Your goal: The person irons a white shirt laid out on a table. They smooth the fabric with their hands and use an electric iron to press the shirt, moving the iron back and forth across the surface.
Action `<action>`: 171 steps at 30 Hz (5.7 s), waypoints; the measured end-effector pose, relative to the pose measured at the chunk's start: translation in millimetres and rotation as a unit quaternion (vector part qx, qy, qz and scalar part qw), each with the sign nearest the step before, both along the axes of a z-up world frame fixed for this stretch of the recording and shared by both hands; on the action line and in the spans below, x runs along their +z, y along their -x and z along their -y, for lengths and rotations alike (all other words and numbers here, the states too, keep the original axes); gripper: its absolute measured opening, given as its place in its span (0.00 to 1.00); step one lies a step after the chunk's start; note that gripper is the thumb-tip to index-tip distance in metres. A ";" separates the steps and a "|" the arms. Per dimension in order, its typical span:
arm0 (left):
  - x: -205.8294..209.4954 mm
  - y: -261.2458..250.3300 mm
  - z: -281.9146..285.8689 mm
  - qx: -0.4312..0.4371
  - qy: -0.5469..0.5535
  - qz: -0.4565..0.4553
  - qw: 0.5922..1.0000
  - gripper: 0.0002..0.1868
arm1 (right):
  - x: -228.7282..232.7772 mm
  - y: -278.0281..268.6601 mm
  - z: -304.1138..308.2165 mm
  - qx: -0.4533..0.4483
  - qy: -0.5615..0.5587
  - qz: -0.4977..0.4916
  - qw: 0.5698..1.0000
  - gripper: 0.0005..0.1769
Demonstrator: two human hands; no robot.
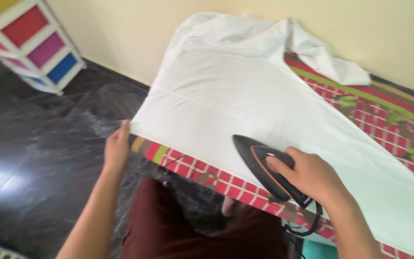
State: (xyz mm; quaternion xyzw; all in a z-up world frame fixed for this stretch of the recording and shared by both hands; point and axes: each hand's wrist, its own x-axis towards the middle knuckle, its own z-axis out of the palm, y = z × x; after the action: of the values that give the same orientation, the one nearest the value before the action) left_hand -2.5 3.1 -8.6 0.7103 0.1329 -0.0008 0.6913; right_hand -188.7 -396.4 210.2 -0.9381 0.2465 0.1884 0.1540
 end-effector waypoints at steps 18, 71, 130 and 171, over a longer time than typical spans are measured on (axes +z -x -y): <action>112.1 62.2 159.9 -0.179 -0.360 0.385 0.831 0.15 | -79.5 190.6 215.9 -0.356 -0.036 0.154 0.921 0.33; 69.3 179.8 578.2 -0.462 -0.329 0.578 0.587 0.33 | -46.0 216.4 228.8 -0.359 0.125 0.109 0.918 0.27; 74.2 121.3 541.8 -0.508 -0.410 0.440 0.617 0.34 | -43.1 200.0 251.0 -0.279 0.100 0.163 0.941 0.25; 76.7 -54.2 280.1 -0.364 -0.562 0.366 0.646 0.31 | -15.1 0.2 153.5 0.053 -0.058 0.124 0.989 0.27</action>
State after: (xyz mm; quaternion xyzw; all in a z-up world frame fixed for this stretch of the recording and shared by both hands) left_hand 51.7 -277.1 68.0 0.8960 -0.4256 0.0828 0.0957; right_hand -188.9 -549.9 195.0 -0.9552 0.1644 0.0929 0.2277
